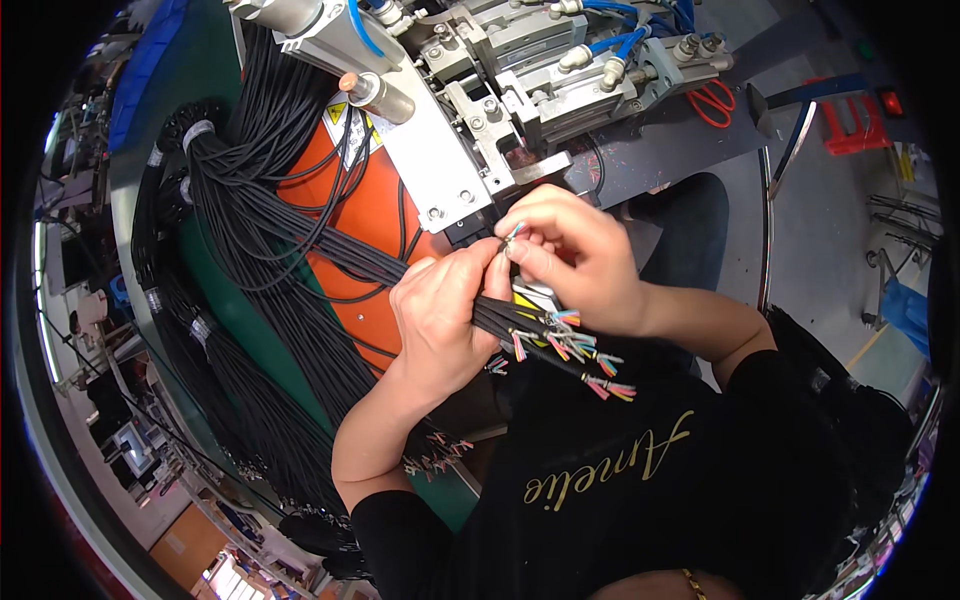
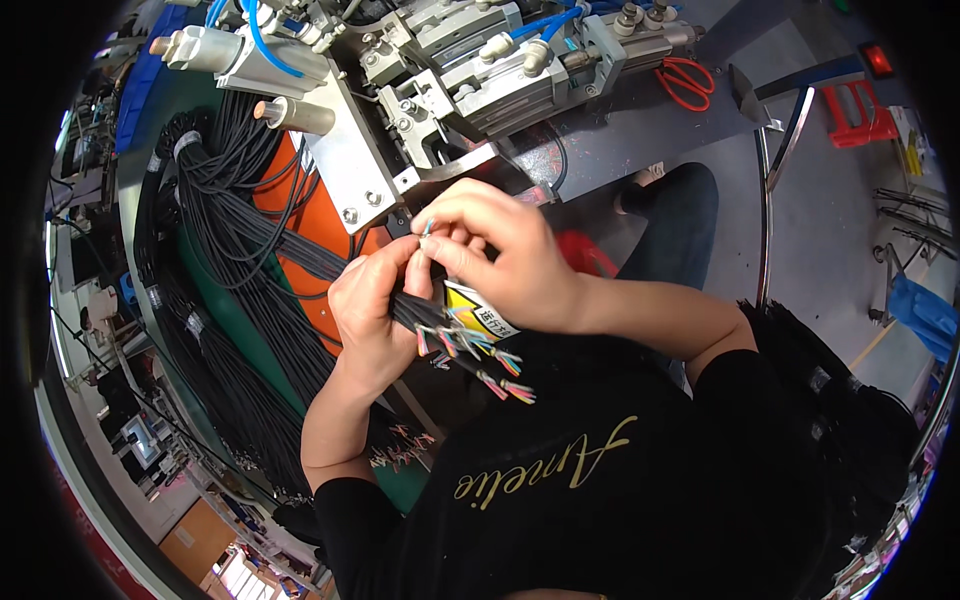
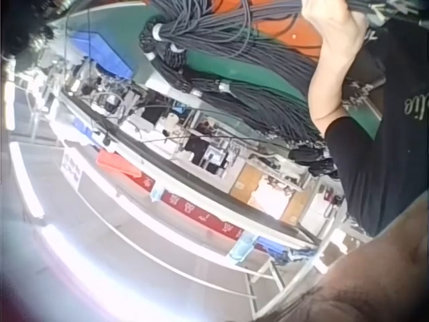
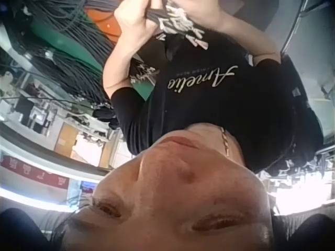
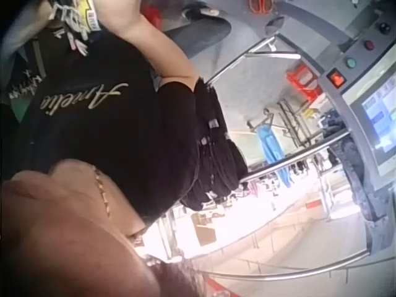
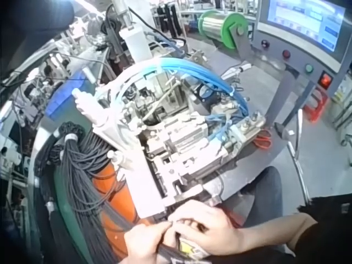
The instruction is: Assembling wire harnesses by inserting individual wires into a processing machine and organizing cable bundles.
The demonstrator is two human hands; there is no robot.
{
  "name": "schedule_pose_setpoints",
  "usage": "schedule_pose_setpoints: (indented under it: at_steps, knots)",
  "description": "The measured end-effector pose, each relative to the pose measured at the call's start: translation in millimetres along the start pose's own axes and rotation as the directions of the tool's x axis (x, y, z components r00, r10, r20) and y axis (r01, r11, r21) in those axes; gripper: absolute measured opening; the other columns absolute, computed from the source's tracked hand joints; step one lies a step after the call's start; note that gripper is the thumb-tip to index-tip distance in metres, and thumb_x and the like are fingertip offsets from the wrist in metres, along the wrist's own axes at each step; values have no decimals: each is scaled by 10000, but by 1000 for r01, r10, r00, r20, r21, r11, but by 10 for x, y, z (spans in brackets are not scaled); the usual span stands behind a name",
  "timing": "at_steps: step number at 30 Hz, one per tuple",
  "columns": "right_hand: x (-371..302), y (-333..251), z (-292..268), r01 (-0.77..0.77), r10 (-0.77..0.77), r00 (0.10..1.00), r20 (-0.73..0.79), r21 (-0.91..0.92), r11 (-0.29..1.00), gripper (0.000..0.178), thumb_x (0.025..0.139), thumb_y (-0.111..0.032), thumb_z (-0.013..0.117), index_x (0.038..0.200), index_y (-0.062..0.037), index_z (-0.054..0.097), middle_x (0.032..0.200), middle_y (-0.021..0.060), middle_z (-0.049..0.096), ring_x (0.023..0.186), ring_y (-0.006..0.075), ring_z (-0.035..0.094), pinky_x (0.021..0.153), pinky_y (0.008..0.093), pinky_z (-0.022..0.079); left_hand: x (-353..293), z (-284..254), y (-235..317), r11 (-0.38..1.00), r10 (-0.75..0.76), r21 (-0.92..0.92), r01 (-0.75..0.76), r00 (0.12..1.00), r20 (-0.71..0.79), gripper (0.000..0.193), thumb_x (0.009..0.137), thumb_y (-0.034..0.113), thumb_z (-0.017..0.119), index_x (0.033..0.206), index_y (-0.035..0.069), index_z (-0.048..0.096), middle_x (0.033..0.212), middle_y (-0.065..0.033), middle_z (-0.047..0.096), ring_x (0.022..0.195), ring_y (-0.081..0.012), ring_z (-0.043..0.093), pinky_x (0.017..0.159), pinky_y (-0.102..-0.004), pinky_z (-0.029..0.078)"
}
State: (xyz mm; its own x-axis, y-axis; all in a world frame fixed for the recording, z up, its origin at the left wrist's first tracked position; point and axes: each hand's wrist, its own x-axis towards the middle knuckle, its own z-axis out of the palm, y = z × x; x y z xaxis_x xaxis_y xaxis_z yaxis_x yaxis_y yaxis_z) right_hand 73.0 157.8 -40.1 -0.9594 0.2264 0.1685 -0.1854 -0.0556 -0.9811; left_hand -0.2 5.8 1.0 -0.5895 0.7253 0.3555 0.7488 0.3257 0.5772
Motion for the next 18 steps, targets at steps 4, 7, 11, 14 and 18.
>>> schedule_pose_setpoints:
  at_steps: [4, 7, 11, 14, 18]
  knots:
    - [30, 85, 88, 389, -423, 906, 17, -428, 815, 182, 910, 10, 598, 1080, 62, 636, 1047, 129, 604, 733, 127, 599, 636, 201, 463, -22, -49, -36, 985, -122, -115, 128, 991, 61, 98, 768, -15, 694, 851, 7, 645, 646, -49, 616, 501, -186, 514, 524, -279, 416]
    - [61, 52, 49, 348, -365, 931, 18, -346, 871, 173, 917, 12, 591, 1074, 60, 644, 1049, 132, 608, 735, 131, 601, 641, 204, 468, -36, -53, -70, 982, -126, -134, 135, 989, 73, 91, 770, -18, 688, 846, 8, 645, 635, -46, 612, 494, -182, 505, 521, -278, 414]
    - [109, -46, -147, -246, 210, 967, 144, 314, 917, 156, 920, 19, 587, 1052, 55, 662, 1019, 126, 627, 731, 137, 601, 638, 214, 476, -16, -8, -101, 996, 1, -84, 3, 999, 45, 77, 780, -19, 675, 842, 14, 644, 625, -40, 601, 492, -173, 486, 527, -280, 413]
    - [193, -55, -257, -498, 375, 862, 341, 434, 751, 131, 914, 15, 602, 1013, 52, 679, 984, 119, 648, 735, 141, 604, 637, 215, 481, -12, -23, -118, 986, -25, -160, 38, 996, 83, 75, 783, -17, 668, 847, 15, 647, 633, -25, 602, 514, -165, 476, 552, -277, 411]
    - [225, -34, -282, -526, 348, 839, 419, 458, 716, 111, 898, 12, 625, 983, 41, 691, 946, 107, 666, 736, 134, 601, 624, 219, 477, 39, -115, -172, 947, -59, -300, 115, 980, 189, 76, 788, -15, 661, 856, 17, 651, 648, -14, 607, 541, -160, 472, 578, -272, 407]
